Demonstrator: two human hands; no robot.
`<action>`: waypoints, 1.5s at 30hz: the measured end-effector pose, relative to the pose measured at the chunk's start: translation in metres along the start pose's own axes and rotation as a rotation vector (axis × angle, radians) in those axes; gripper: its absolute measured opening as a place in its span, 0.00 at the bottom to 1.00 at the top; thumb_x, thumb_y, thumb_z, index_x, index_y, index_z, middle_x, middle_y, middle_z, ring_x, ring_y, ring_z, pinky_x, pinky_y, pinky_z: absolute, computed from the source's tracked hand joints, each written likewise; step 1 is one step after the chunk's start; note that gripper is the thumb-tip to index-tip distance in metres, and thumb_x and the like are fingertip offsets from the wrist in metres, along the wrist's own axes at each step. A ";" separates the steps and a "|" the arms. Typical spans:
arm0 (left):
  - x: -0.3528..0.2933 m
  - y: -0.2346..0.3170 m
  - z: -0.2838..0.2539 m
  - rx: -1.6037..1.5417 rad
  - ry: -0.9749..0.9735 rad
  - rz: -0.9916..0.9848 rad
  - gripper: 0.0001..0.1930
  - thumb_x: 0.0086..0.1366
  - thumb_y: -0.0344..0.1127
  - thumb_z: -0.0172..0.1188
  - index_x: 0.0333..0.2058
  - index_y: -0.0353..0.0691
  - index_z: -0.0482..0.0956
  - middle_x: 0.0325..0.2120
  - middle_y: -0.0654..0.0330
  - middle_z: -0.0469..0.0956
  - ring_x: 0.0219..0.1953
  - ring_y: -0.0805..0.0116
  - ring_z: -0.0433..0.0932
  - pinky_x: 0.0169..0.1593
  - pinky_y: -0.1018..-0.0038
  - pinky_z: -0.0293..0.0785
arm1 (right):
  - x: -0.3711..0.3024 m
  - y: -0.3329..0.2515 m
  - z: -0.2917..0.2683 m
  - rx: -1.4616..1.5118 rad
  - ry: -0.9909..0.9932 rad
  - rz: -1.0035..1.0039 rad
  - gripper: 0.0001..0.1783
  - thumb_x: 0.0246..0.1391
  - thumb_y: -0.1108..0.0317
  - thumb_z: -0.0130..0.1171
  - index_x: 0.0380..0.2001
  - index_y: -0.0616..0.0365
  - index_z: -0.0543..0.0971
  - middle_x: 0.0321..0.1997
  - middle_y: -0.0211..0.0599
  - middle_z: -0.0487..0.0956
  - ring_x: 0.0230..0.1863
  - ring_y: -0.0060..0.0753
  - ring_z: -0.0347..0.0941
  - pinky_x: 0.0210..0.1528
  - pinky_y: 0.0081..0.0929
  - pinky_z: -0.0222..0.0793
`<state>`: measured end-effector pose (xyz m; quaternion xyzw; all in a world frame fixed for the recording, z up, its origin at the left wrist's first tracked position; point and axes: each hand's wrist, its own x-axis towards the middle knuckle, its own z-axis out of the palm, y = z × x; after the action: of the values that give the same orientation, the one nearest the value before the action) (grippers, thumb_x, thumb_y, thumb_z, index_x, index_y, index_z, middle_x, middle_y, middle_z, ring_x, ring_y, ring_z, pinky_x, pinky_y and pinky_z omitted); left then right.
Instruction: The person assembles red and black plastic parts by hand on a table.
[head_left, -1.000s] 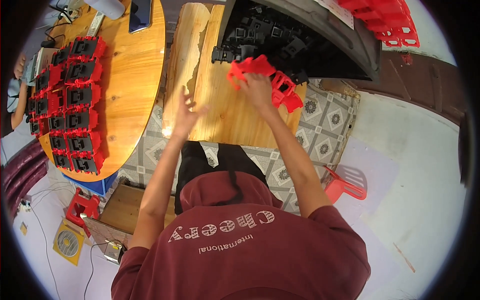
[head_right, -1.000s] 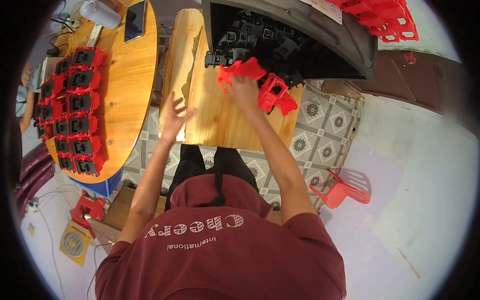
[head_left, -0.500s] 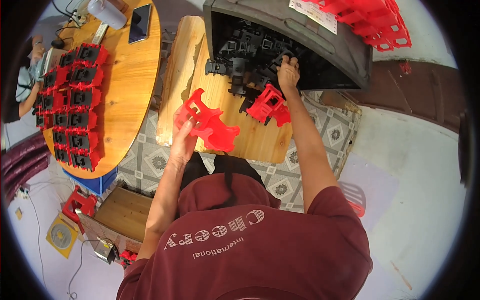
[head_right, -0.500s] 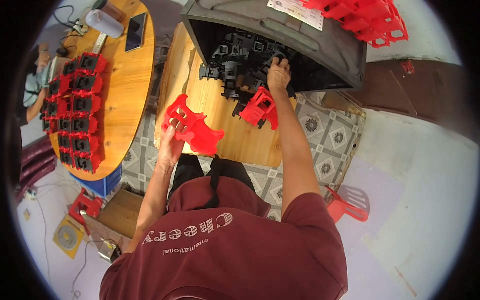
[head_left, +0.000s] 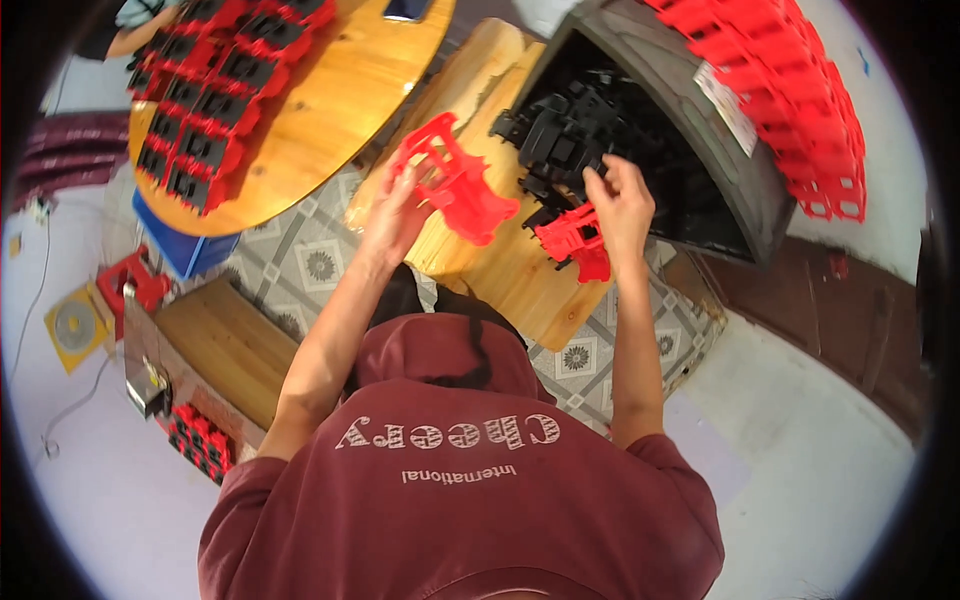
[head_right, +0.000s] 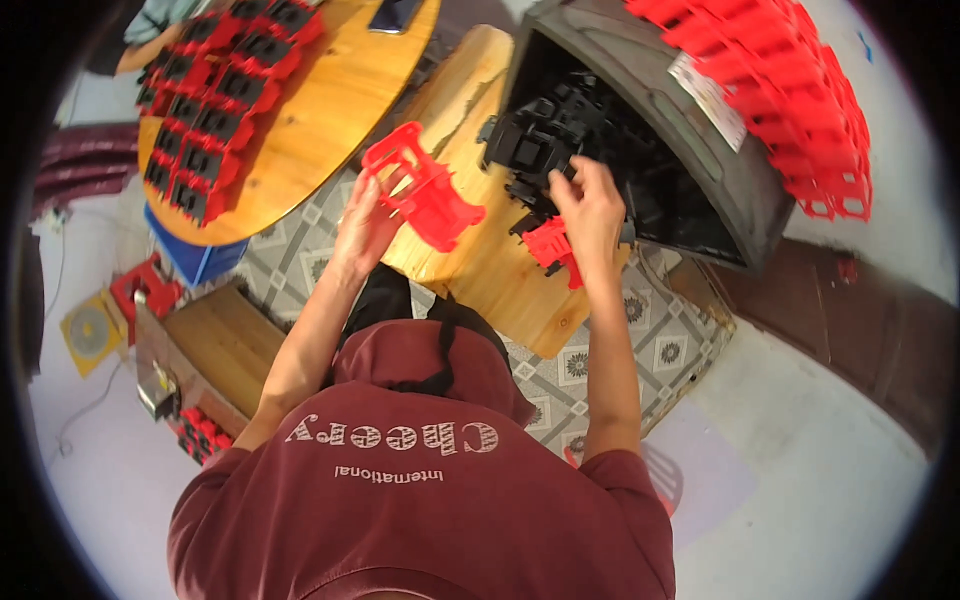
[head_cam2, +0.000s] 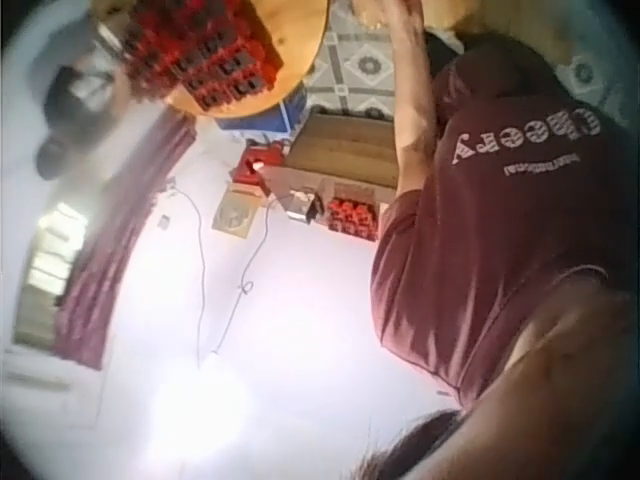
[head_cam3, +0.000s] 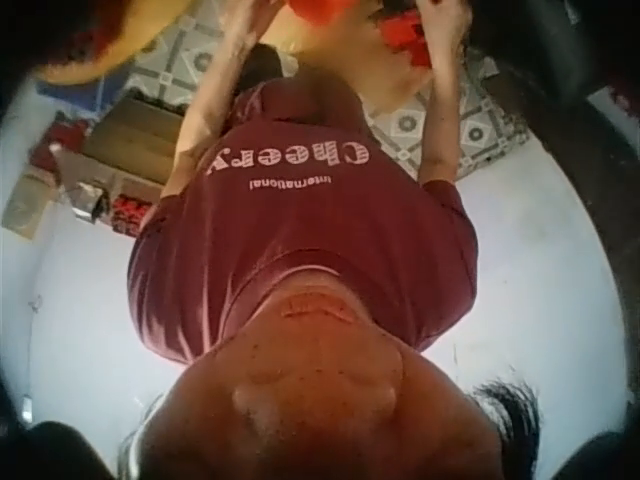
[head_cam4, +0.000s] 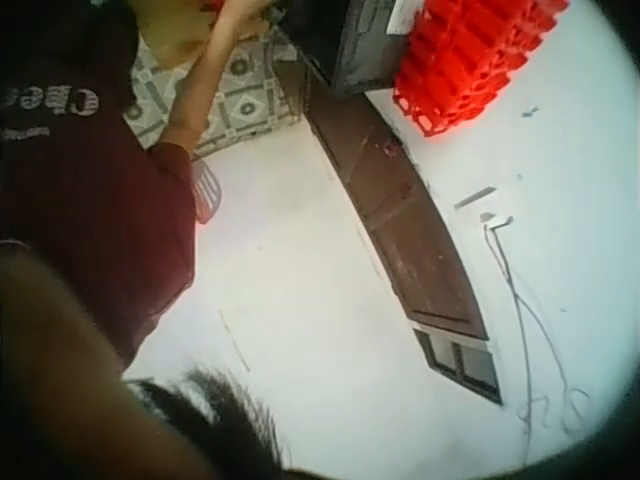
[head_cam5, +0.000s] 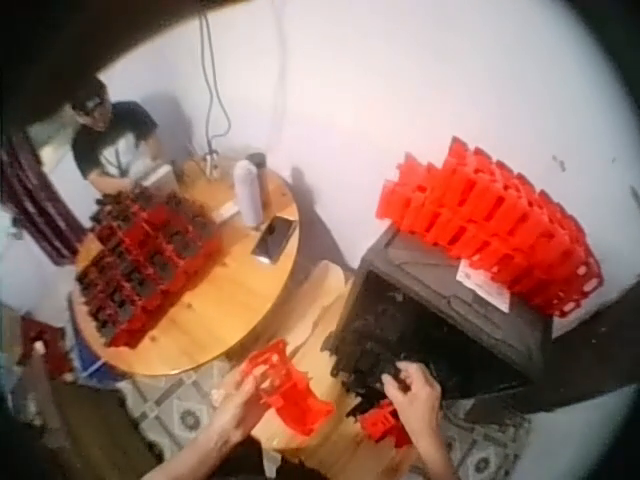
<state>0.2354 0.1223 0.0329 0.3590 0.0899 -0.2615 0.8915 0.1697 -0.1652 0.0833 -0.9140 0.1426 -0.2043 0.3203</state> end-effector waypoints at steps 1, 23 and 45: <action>-0.001 0.002 0.001 -0.003 -0.012 0.016 0.27 0.68 0.44 0.56 0.63 0.50 0.60 0.60 0.55 0.65 0.61 0.52 0.66 0.62 0.52 0.63 | -0.011 -0.028 -0.001 0.175 -0.042 0.053 0.15 0.46 0.69 0.69 0.38 0.59 0.78 0.24 0.37 0.76 0.23 0.31 0.76 0.26 0.29 0.72; -0.010 0.019 -0.001 -0.096 -0.196 0.043 0.33 0.66 0.40 0.59 0.66 0.50 0.55 0.63 0.62 0.61 0.61 0.58 0.64 0.64 0.57 0.61 | -0.045 -0.134 0.021 -0.044 -0.038 -0.412 0.14 0.42 0.69 0.71 0.26 0.60 0.74 0.20 0.34 0.72 0.16 0.32 0.71 0.17 0.26 0.67; -0.014 0.025 0.048 0.623 0.120 0.238 0.22 0.69 0.46 0.52 0.55 0.39 0.63 0.42 0.61 0.71 0.43 0.74 0.69 0.47 0.75 0.69 | 0.016 -0.123 0.065 0.479 -0.398 -0.088 0.23 0.57 0.57 0.60 0.51 0.60 0.76 0.48 0.43 0.79 0.51 0.40 0.72 0.55 0.31 0.66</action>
<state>0.2361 0.1099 0.0876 0.6367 0.0153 -0.1487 0.7565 0.2300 -0.0445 0.1207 -0.8399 -0.0148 -0.0628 0.5388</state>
